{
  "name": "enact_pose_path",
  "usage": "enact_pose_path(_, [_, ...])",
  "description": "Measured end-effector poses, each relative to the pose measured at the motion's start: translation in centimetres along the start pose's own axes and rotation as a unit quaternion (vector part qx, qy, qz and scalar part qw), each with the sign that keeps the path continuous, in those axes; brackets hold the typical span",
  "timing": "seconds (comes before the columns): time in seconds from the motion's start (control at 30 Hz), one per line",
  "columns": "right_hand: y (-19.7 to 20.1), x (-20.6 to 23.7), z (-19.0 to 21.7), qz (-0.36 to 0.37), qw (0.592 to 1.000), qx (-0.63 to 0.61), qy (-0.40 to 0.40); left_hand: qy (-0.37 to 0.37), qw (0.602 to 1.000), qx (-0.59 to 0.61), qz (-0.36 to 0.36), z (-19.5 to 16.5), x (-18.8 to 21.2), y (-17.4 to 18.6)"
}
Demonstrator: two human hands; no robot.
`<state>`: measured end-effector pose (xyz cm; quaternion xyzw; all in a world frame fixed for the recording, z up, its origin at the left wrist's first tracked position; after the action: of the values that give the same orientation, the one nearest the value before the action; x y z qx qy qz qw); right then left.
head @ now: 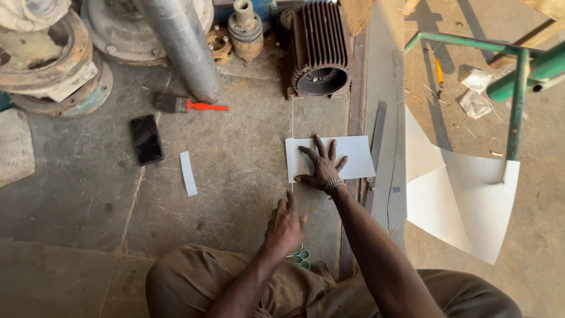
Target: The person sits on the floor of a workshop and cuts a white sheet into narrow strips using scissors. They fold and crease the cut strips by hand, reach into an electric motor housing on the floor, then continue cutting more strips from the sheet.
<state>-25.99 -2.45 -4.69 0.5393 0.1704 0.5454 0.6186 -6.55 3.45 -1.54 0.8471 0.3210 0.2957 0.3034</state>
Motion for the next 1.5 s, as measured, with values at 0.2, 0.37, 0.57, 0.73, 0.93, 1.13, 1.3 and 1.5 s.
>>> enact_pose_path(0.2, [-0.4,-0.4,-1.4,-0.072,0.995,-0.053,0.036,0.019,0.991,-0.117,0.058,-4.0,0.0,-0.9])
enact_pose_path(0.37, [-0.7,-0.4,-1.5,-0.070,0.995,-0.068,0.035,0.069,0.975,-0.196,0.076,-3.9,-0.1,-0.2])
enact_pose_path(0.57, [-0.5,0.3,-1.3,-0.072,0.995,-0.051,0.042,0.048,0.978,-0.194,0.065,-3.1,-0.2,-0.4])
enact_pose_path(0.73, [-0.3,0.1,-0.9,-0.062,0.997,-0.033,0.030,-0.042,0.994,-0.045,0.090,-4.1,-0.9,-0.5])
enact_pose_path(0.93, [-0.1,0.4,-0.9,-0.051,0.998,-0.034,0.029,0.210,0.948,-0.196,0.139,6.2,-1.7,10.7])
enact_pose_path(1.13, [0.3,0.7,-0.4,-0.054,0.998,-0.028,0.031,0.147,0.946,-0.188,-0.218,9.5,-2.8,13.0])
enact_pose_path(1.3, [0.6,1.1,0.0,-0.065,0.997,-0.028,0.044,0.030,0.988,0.034,-0.149,2.8,-8.4,2.6])
enact_pose_path(1.5, [0.0,1.7,0.3,-0.108,0.991,-0.035,0.065,0.010,0.966,0.040,-0.254,0.3,-8.4,0.9])
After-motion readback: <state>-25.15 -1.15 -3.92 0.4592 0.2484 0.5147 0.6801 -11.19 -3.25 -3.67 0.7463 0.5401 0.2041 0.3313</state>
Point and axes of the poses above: each hand's wrist, its own x-axis away from the middle knuckle, its own y-axis out of the back of the hand, z = x × y, the point moved 3 cm from there along -x, towards the middle knuckle
